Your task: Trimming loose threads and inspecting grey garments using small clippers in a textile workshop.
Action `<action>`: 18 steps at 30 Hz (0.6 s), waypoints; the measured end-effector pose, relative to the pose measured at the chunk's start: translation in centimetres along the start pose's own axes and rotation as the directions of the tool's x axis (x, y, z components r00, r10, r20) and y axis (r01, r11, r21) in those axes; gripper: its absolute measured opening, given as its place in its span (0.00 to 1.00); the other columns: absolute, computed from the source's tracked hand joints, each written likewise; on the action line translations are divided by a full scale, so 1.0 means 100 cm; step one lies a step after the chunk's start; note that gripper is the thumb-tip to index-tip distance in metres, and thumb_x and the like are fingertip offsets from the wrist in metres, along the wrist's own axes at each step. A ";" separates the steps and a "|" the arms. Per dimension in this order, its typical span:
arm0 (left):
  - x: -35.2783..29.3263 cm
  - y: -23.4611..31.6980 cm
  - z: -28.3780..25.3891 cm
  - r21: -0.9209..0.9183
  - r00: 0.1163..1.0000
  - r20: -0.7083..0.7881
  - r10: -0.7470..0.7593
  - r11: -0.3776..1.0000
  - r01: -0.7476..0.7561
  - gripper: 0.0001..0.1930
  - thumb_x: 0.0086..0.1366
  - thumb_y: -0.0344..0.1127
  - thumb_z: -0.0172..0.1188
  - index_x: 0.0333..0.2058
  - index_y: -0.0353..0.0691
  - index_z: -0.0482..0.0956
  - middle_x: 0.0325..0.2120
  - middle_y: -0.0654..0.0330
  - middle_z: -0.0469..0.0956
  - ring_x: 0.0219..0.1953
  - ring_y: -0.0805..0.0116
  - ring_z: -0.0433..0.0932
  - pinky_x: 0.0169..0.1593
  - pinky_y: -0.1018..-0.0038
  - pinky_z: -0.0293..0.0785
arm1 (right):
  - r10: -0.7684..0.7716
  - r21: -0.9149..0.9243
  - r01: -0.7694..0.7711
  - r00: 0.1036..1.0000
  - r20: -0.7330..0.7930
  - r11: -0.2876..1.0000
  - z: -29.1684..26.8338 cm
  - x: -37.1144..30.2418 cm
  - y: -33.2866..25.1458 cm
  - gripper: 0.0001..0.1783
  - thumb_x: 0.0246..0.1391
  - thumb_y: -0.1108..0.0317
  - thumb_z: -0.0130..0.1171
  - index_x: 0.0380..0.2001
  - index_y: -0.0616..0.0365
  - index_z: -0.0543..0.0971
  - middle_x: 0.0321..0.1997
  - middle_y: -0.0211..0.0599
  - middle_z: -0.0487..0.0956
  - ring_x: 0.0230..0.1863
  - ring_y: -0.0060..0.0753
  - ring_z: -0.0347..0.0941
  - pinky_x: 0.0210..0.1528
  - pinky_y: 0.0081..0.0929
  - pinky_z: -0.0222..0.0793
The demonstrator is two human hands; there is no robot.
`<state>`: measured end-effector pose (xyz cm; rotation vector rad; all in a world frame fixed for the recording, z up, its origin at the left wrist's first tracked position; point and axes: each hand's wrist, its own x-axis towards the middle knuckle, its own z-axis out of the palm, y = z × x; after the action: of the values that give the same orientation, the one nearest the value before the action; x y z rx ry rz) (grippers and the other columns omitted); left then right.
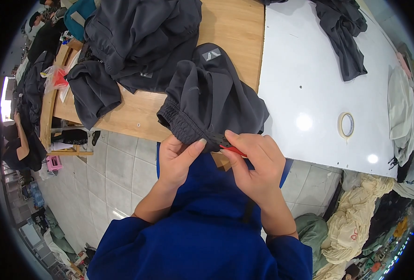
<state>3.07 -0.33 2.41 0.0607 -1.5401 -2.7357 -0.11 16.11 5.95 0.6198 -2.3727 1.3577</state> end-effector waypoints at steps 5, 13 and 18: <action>0.000 0.004 0.002 0.019 1.000 -0.001 -0.027 0.999 0.027 0.11 0.60 0.21 0.55 0.42 0.30 0.74 0.39 0.59 0.76 0.42 0.75 0.73 0.48 0.78 0.67 | -0.019 -0.052 0.020 1.000 0.009 0.998 -0.004 0.001 -0.001 0.15 0.35 0.77 0.67 0.32 0.60 0.81 0.27 0.36 0.80 0.24 0.31 0.70 0.27 0.19 0.64; -0.011 0.005 -0.015 -0.123 0.996 -0.020 -0.092 0.988 0.089 0.15 0.60 0.23 0.54 0.47 0.31 0.72 0.43 0.58 0.75 0.46 0.73 0.72 0.52 0.76 0.65 | 0.456 0.494 -0.409 0.889 0.028 0.767 0.003 -0.007 0.016 0.17 0.51 0.77 0.56 0.46 0.62 0.71 0.34 0.29 0.73 0.32 0.15 0.66 0.34 0.11 0.60; -0.039 -0.007 -0.050 -0.057 0.972 -0.078 -0.222 0.974 0.218 0.13 0.62 0.28 0.54 0.46 0.32 0.73 0.42 0.60 0.76 0.45 0.76 0.72 0.50 0.79 0.65 | 0.627 0.591 -0.608 0.750 0.210 0.530 0.019 -0.008 0.033 0.18 0.53 0.75 0.55 0.48 0.61 0.68 0.29 0.24 0.70 0.30 0.12 0.62 0.34 0.10 0.58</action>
<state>7.12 -4.14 -0.70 0.3629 -1.5300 -2.8915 -1.37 16.12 2.24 -0.1813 -2.1420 2.5112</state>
